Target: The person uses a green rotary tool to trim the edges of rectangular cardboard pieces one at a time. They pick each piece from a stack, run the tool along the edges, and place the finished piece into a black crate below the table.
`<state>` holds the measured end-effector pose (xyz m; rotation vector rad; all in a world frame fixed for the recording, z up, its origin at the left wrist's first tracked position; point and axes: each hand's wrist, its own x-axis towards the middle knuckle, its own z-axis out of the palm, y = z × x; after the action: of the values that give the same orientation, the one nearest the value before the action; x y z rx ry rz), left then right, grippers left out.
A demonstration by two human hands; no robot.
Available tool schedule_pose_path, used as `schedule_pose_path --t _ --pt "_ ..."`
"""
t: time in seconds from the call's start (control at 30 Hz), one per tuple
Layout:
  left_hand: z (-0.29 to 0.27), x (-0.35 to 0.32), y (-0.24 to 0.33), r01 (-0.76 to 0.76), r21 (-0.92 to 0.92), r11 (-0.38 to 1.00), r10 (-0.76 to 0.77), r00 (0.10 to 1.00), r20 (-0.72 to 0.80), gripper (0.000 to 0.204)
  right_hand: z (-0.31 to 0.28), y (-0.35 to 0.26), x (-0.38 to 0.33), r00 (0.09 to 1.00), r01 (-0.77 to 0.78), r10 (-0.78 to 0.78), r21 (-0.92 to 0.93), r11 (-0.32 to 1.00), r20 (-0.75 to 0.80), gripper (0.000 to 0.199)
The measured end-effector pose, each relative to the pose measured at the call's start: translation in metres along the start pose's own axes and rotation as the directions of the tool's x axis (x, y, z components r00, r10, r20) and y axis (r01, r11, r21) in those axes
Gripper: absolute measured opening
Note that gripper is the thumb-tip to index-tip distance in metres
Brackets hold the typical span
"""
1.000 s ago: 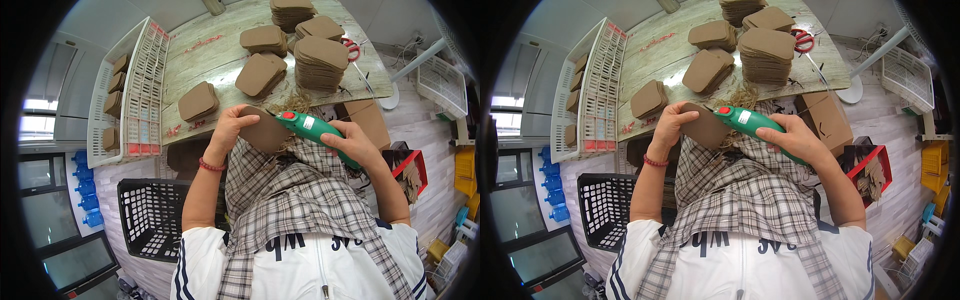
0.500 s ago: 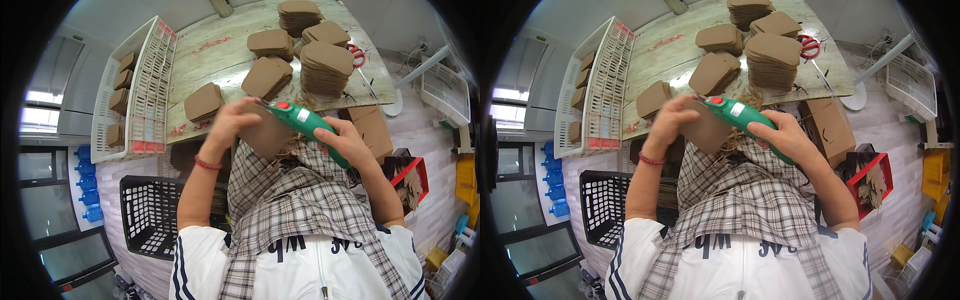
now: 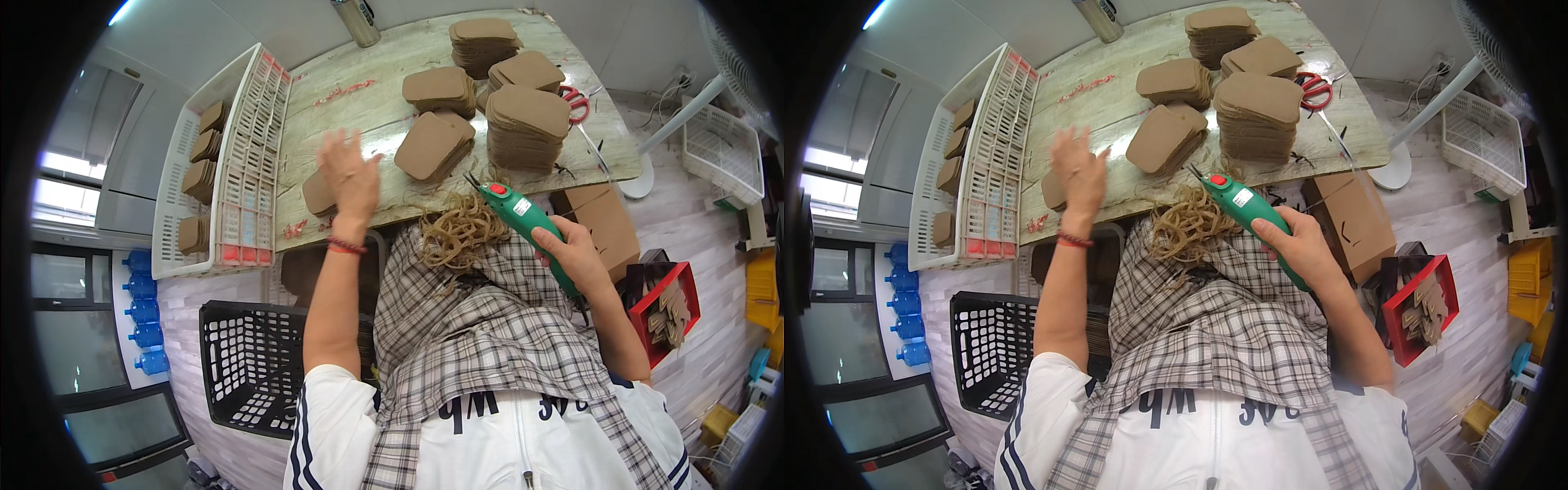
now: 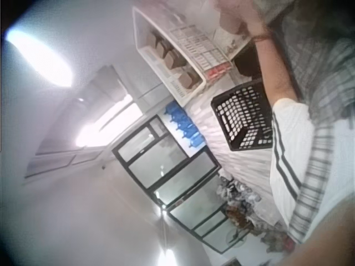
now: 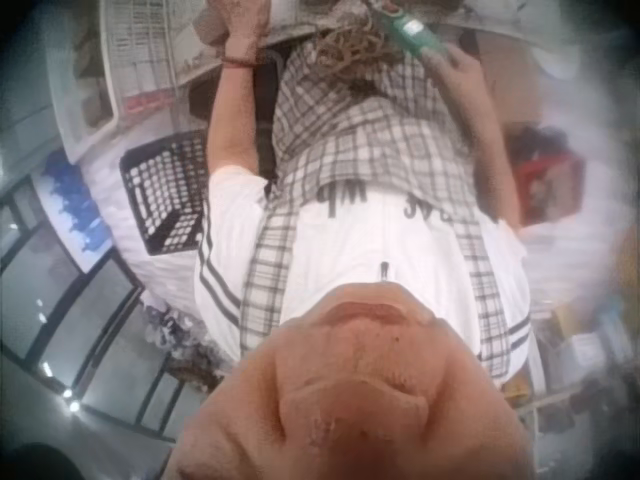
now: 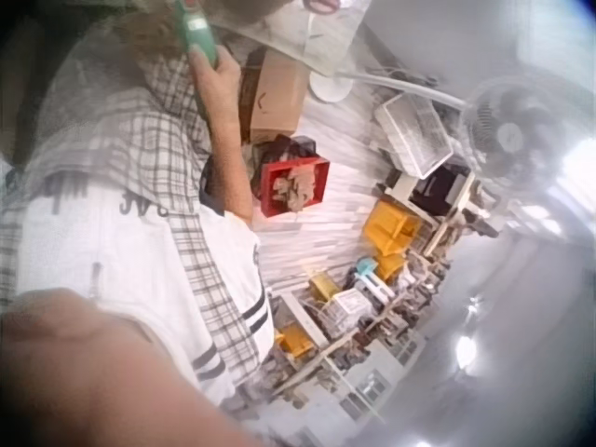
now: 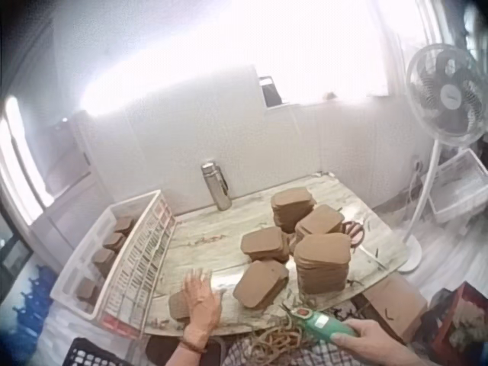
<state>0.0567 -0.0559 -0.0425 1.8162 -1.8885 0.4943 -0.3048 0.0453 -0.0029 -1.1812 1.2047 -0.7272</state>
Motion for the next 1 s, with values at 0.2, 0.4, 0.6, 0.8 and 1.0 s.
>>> schedule_pose_path --t 0.2,0.4,0.6,0.8,1.0 --pt "0.035 0.007 0.051 0.141 -0.178 0.974 -0.091 0.961 0.263 0.057 0.002 0.003 -0.001 0.999 0.013 -0.013 -0.015 1.000 -0.033 0.033" --pt "0.019 0.003 0.071 0.272 -0.523 0.808 -0.258 0.961 0.101 0.034 0.005 0.001 -0.001 0.998 0.011 -0.012 -0.012 1.000 -0.058 0.032" --pt "-0.016 0.000 0.103 0.311 -0.817 -0.485 -0.393 0.757 0.521 0.022 0.012 -0.012 -0.004 0.993 0.058 -0.056 0.018 0.998 -0.100 0.033" --pt "-0.019 -0.003 0.122 0.099 -0.544 -0.833 -0.293 0.756 0.586 0.039 0.025 -0.022 -0.002 0.971 0.176 -0.169 0.028 0.984 -0.167 0.031" --pt "-0.022 0.003 0.137 -0.009 -0.446 -0.895 -0.320 0.710 0.627 0.039 0.028 -0.028 -0.004 0.975 0.164 -0.154 0.050 0.985 -0.159 0.031"
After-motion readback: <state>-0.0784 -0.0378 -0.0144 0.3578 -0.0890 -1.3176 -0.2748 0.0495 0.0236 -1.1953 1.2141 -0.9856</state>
